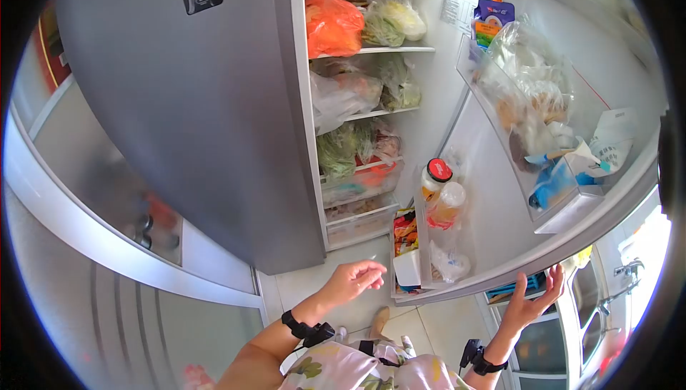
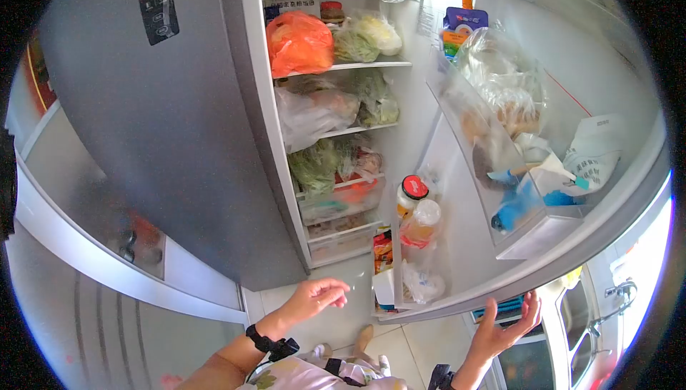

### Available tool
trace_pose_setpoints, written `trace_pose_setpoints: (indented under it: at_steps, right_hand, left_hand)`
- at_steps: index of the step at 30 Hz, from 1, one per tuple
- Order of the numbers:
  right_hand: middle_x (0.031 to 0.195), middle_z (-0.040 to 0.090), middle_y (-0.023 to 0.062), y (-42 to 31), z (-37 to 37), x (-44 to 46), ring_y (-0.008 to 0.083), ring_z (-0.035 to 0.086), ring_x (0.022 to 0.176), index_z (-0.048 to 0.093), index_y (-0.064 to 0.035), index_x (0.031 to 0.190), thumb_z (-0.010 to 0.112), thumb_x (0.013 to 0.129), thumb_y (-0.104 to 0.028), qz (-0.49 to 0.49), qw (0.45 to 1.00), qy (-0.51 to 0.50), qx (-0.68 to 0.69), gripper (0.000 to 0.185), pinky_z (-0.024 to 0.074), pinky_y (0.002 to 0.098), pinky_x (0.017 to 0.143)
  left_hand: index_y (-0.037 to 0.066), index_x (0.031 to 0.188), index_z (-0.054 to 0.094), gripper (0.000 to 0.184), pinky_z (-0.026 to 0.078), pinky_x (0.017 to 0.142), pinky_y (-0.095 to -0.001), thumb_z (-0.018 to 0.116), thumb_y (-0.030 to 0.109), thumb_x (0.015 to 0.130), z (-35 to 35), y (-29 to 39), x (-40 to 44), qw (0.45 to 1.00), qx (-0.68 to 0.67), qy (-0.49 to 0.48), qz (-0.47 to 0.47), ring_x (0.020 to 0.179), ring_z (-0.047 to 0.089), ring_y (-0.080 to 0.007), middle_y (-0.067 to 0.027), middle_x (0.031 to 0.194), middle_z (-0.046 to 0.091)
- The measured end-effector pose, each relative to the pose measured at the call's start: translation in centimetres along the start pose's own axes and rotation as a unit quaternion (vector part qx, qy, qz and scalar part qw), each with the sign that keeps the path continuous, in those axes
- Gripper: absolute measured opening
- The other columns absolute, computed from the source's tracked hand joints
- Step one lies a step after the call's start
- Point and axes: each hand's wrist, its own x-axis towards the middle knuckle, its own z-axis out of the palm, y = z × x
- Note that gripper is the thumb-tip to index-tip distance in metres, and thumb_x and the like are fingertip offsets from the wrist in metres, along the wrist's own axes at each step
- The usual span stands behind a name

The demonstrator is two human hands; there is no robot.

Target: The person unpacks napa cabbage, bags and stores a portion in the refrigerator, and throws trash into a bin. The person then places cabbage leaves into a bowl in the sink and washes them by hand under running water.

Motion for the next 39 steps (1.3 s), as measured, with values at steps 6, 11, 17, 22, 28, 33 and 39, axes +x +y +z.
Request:
trace_pose_setpoints:
  at_steps: [6, 11, 17, 22, 28, 33, 39]
  right_hand:
    - [0.137, 0.041, 0.0136, 5.4, 1.2, -1.2, 0.0252, 0.042, 0.123, 0.029, -0.0019, 0.143, 0.065, 0.079, -0.009, 0.188, 0.964, -0.031, 0.185, 0.074, 0.0327, 0.0370, 0.104]
    - [0.136, 0.040, 0.0141, 4.0, 3.0, -3.3, 0.0239, 0.041, 0.122, 0.026, -0.0003, 0.143, 0.055, 0.086, -0.012, 0.220, 0.944, -0.010, 0.244, 0.065, 0.0317, 0.0353, 0.103]
    - [0.149, 0.022, 0.0232, 7.4, 6.0, -6.5, 0.0316, 0.028, 0.135, 0.019, 0.0035, 0.146, 0.045, 0.094, -0.032, 0.190, 0.964, 0.095, 0.160, 0.068, 0.0223, 0.0421, 0.111]
    - [0.151, 0.018, 0.0228, 12.2, 5.6, -9.0, 0.0312, 0.028, 0.135, 0.013, 0.0031, 0.147, 0.044, 0.095, -0.046, 0.193, 0.970, 0.083, 0.126, 0.078, 0.0233, 0.0416, 0.110]
    - [0.151, 0.018, 0.0226, 8.8, 6.2, -6.4, 0.0309, 0.028, 0.135, 0.013, 0.0031, 0.147, 0.044, 0.095, -0.045, 0.204, 0.973, 0.062, 0.085, 0.077, 0.0237, 0.0414, 0.110]
    - [0.151, 0.018, 0.0225, 8.2, 6.6, -5.7, 0.0308, 0.028, 0.134, 0.013, 0.0030, 0.147, 0.044, 0.096, -0.045, 0.213, 0.973, 0.047, 0.072, 0.077, 0.0239, 0.0412, 0.110]
    - [0.150, 0.019, 0.0223, 7.5, 6.7, -5.9, 0.0305, 0.029, 0.134, 0.013, 0.0030, 0.147, 0.044, 0.096, -0.044, 0.211, 0.973, 0.042, 0.080, 0.076, 0.0243, 0.0410, 0.110]
  left_hand:
    - [0.005, 0.123, 0.054, 0.038, 0.050, 0.080, -0.0285, 0.063, 0.022, 0.090, -3.0, 5.2, 5.3, 0.965, 0.186, 0.132, 0.130, 0.096, 0.061, -0.0158, -0.0079, 0.107, 0.064]
    - [0.003, 0.125, 0.050, 0.046, 0.047, 0.091, -0.0348, 0.065, 0.020, 0.085, -5.1, 10.0, 12.7, 0.915, 0.295, 0.192, 0.199, 0.112, 0.054, -0.0248, -0.0152, 0.126, 0.052]
    - [0.006, 0.133, 0.043, 0.066, 0.026, 0.110, -0.0482, 0.070, 0.030, 0.078, -10.8, 12.4, 24.7, 0.695, 0.560, 0.364, 0.266, 0.132, 0.031, -0.0386, -0.0192, 0.142, 0.036]
    - [0.008, 0.145, 0.025, 0.096, 0.016, 0.111, -0.0575, 0.076, 0.040, 0.071, -14.9, 16.3, 30.6, 0.648, 0.660, 0.378, -0.042, 0.143, 0.006, -0.0341, -0.0178, 0.154, 0.012]
    - [0.008, 0.141, 0.032, 0.087, 0.043, 0.096, -0.0439, 0.075, 0.035, 0.071, -22.5, 8.6, 35.2, 0.757, 0.478, 0.433, -0.104, 0.120, 0.050, -0.0393, -0.0218, 0.136, 0.046]
    - [-0.002, 0.116, 0.056, 0.051, 0.047, 0.086, -0.0397, 0.068, 0.016, 0.070, -24.0, 8.1, 38.4, 0.829, 0.256, 0.482, 0.121, 0.103, 0.062, -0.0345, -0.0238, 0.108, 0.064]
    - [-0.002, 0.120, 0.056, 0.046, 0.049, 0.082, -0.0312, 0.062, 0.002, 0.074, -17.8, 12.3, 35.0, 0.885, -0.032, 0.385, 0.258, 0.093, 0.064, -0.0226, -0.0136, 0.100, 0.066]
